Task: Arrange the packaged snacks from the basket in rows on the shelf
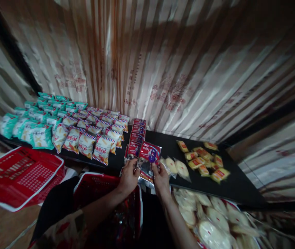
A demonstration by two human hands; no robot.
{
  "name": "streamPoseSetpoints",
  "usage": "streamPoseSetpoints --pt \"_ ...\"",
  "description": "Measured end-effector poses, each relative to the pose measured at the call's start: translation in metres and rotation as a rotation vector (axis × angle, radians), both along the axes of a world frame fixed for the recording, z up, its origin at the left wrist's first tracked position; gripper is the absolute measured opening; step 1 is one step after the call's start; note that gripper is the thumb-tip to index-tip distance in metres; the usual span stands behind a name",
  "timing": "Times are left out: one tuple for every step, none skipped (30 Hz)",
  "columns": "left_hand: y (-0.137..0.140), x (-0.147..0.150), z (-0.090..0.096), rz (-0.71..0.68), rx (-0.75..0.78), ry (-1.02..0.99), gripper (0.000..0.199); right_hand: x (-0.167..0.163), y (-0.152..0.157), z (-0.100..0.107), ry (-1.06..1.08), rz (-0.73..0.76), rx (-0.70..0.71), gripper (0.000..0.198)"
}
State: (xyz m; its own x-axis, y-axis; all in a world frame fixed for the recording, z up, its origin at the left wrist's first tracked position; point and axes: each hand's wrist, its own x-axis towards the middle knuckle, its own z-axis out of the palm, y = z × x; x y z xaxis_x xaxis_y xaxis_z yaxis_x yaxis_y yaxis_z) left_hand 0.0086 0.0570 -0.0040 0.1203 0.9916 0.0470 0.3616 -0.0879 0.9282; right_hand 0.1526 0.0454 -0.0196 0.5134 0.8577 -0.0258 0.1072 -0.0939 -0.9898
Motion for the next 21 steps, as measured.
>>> streamPoseSetpoints --pt "0.009 0.002 0.003 -0.002 0.018 0.005 0.037 0.002 0.011 0.003 -0.029 0.014 0.011 0.056" --pt "0.018 0.004 0.006 -0.005 0.034 0.011 0.036 0.004 0.023 0.006 -0.057 0.028 0.017 0.056" --pt "0.028 0.007 0.009 -0.005 0.048 0.017 0.035 0.006 0.035 0.008 -0.076 0.04 0.021 0.057" --pt "0.038 0.01 0.011 0.004 0.059 0.022 0.033 0.008 0.047 0.011 -0.083 0.05 0.025 0.058" --pt "0.049 0.013 0.014 0.024 0.066 0.028 0.031 0.01 0.059 0.012 -0.08 0.055 0.03 0.061" --pt "0.06 0.016 0.016 0.046 0.073 0.036 0.03 0.011 0.072 0.014 -0.071 0.056 0.036 0.064" --pt "0.072 0.02 0.017 0.068 0.081 0.049 0.03 0.013 0.084 0.014 -0.061 0.056 0.042 0.067" --pt "0.083 0.024 0.018 0.085 0.095 0.066 0.03 0.014 0.096 0.014 -0.054 0.059 0.047 0.069" --pt "0.095 0.028 0.018 0.099 0.112 0.088 0.031 0.015 0.108 0.014 -0.053 0.063 0.055 0.07" --pt "0.106 0.032 0.019 0.105 0.131 0.112 0.032 0.016 0.12 0.013 -0.058 0.069 0.066 0.069" --pt "0.117 0.035 0.019 0.111 0.149 0.138 0.033 0.017 0.131 0.012 -0.07 0.077 0.082 0.067" --pt "0.127 0.039 0.018 0.117 0.164 0.166 0.034 0.018 0.142 0.01 -0.089 0.083 0.098 0.064" --pt "0.137 0.042 0.018 0.125 0.176 0.193 0.035 0.019 0.152 0.009 -0.115 0.083 0.112 0.061" --pt "0.147 0.045 0.017 0.132 0.183 0.217 0.036 0.021 0.162 0.007 -0.143 0.081 0.12 0.059" --pt "0.155 0.048 0.015 0.141 0.187 0.239 0.036 0.022 0.171 0.005 -0.172 0.075 0.12 0.057" --pt "0.163 0.05 0.013 0.149 0.187 0.256 0.036 0.024 0.179 0.003 -0.201 0.068 0.113 0.056" --pt "0.171 0.052 0.011 0.158 0.183 0.269 0.036 0.025 0.187 0.001 -0.23 0.059 0.104 0.055" --pt "0.177 0.054 0.009 0.165 0.177 0.278 0.036 0.027 0.194 -0.001 -0.256 0.051 0.096 0.054" --pt "0.183 0.055 0.007 0.172 0.172 0.285 0.035 0.028 0.2 -0.002 -0.282 0.045 0.091 0.053" --pt "0.189 0.057 0.005 0.177 0.168 0.293 0.035 0.03 0.206 -0.004 -0.312 0.04 0.088 0.051" --pt "0.194 0.058 0.002 0.18 0.164 0.301 0.035 0.031 0.211 -0.005 -0.347 0.035 0.081 0.049"
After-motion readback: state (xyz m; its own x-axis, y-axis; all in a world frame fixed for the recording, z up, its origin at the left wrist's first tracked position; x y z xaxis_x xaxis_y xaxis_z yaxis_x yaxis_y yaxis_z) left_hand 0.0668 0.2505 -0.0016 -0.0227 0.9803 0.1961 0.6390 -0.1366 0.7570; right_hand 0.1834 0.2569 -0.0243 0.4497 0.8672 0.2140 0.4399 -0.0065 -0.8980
